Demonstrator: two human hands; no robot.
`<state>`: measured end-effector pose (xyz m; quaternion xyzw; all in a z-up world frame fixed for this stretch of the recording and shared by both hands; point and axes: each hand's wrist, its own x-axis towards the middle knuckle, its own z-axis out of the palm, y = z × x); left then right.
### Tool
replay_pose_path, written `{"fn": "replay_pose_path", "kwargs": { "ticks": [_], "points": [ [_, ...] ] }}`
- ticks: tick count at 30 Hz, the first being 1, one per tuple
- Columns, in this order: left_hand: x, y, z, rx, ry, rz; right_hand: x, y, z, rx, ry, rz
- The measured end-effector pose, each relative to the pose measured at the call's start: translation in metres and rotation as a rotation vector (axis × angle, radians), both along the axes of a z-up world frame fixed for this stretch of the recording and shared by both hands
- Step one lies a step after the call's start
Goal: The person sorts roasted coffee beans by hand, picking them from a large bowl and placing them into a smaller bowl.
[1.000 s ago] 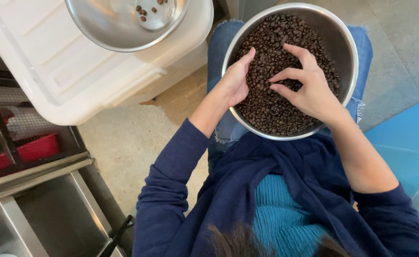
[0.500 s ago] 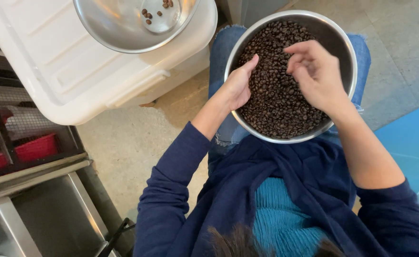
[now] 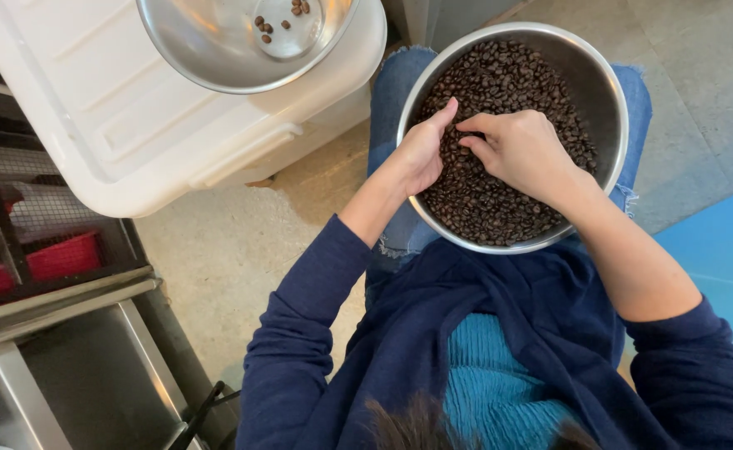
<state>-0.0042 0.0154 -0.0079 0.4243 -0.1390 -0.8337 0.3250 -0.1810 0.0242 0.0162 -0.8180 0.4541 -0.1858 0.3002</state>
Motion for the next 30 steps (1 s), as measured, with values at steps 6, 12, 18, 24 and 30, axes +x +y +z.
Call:
{"fn": "replay_pose_path", "kwargs": {
  "ticks": [6, 12, 18, 24, 30],
  "points": [
    [0.000, 0.000, -0.002, -0.010, 0.029, 0.016, -0.008, -0.001, 0.000, 0.042, -0.140, -0.057],
    [-0.001, -0.001, -0.002, 0.010, 0.021, 0.012, -0.032, -0.010, -0.011, 0.308, -0.554, -0.240],
    [0.000, 0.003, 0.028, -0.034, -0.011, -0.030, -0.045, -0.010, 0.004, 0.573, -0.691, -0.341],
    [0.000, 0.000, 0.001, 0.000, 0.048, 0.031, -0.026, 0.018, 0.026, 0.141, -0.260, -0.143],
    [0.001, 0.000, -0.001, -0.015, 0.066, 0.028, -0.011, 0.022, 0.007, 0.003, -0.084, -0.017]
  ]
}}
